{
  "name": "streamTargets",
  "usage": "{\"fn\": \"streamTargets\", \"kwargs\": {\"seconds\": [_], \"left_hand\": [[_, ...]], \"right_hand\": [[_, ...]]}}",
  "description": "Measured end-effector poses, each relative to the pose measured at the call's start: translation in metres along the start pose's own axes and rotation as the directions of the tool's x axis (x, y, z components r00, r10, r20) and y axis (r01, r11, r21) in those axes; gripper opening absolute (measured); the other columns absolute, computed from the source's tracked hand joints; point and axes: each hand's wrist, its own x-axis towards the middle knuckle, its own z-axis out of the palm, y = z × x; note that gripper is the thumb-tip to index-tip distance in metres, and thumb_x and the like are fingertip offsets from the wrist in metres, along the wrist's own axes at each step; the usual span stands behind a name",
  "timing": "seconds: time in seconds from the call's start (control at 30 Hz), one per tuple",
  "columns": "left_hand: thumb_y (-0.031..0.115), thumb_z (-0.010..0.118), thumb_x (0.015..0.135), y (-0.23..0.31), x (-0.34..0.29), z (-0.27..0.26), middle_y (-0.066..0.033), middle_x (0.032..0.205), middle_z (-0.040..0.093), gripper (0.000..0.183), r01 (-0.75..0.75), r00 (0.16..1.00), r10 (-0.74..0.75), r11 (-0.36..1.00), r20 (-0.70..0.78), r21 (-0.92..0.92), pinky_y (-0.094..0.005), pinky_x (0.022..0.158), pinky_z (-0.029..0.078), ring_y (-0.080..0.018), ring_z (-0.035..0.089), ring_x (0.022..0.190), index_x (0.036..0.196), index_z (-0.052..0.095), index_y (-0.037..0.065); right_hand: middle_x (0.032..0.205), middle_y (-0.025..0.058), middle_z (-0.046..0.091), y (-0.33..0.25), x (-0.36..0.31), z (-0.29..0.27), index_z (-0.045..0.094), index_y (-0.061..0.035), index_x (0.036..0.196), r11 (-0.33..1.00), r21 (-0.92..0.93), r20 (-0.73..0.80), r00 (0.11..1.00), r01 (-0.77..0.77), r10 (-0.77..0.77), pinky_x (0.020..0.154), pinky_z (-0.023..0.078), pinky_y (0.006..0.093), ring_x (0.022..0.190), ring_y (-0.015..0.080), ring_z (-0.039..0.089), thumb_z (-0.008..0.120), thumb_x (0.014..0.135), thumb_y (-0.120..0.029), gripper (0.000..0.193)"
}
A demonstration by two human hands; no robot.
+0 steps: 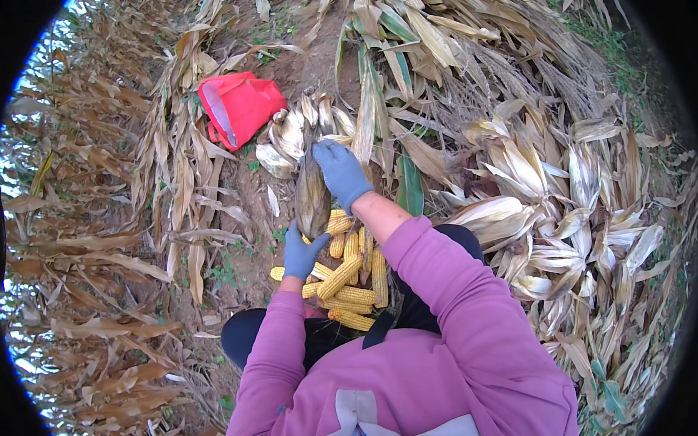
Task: The person sits on the ground in a cornfield and shucks corn cobs by hand, removing the husks and placing the cleaned cobs into a pile on their lap. The husks are discarded to the side.
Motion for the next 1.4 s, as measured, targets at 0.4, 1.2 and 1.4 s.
{"fn": "streamTargets", "kwargs": {"seconds": [0.4, 1.2, 1.4], "left_hand": [[0.011, 0.054, 0.088, 0.071, 0.035, -0.091, -0.0204, 0.097, 0.064, 0.028, -0.329, 0.943, 0.283, 0.875, -0.176, -0.355, -0.0338, 0.076, 0.049, -0.0272, 0.065, 0.086, 0.113, 0.058, -0.001], [0.013, 0.055, 0.086, 0.065, 0.042, -0.094, -0.0193, 0.081, 0.059, 0.011, -0.421, 0.89, 0.411, 0.907, -0.198, -0.006, -0.0426, 0.062, 0.046, -0.0382, 0.058, 0.073, 0.086, 0.057, 0.002], [0.012, 0.055, 0.086, 0.057, 0.053, -0.087, -0.0172, 0.067, 0.05, 0.015, -0.219, 0.933, 0.118, 0.936, -0.34, -0.275, -0.0366, 0.058, 0.042, -0.0254, 0.052, 0.061, 0.078, 0.051, -0.001]], "right_hand": [[0.085, 0.015, 0.059, -0.027, -0.037, 0.035, 0.062, -0.0031, 0.087, 0.721, -0.447, 0.318, 0.847, 0.53, -0.425, 0.069, 0.047, 0.0377, 0.079, 0.0333, 0.058, 0.06, 0.083, -0.019, 0.017], [0.083, 0.016, 0.06, -0.029, -0.034, 0.037, 0.061, -0.0033, 0.088, 0.617, -0.518, 0.461, 0.801, 0.592, -0.382, 0.065, 0.048, 0.0391, 0.077, 0.0358, 0.059, 0.062, 0.084, -0.019, 0.017], [0.084, 0.016, 0.06, -0.039, -0.041, 0.047, 0.061, -0.0036, 0.089, 0.594, -0.509, 0.458, 0.78, 0.623, -0.426, 0.066, 0.048, 0.0376, 0.076, 0.035, 0.059, 0.063, 0.083, -0.019, 0.017]]}}
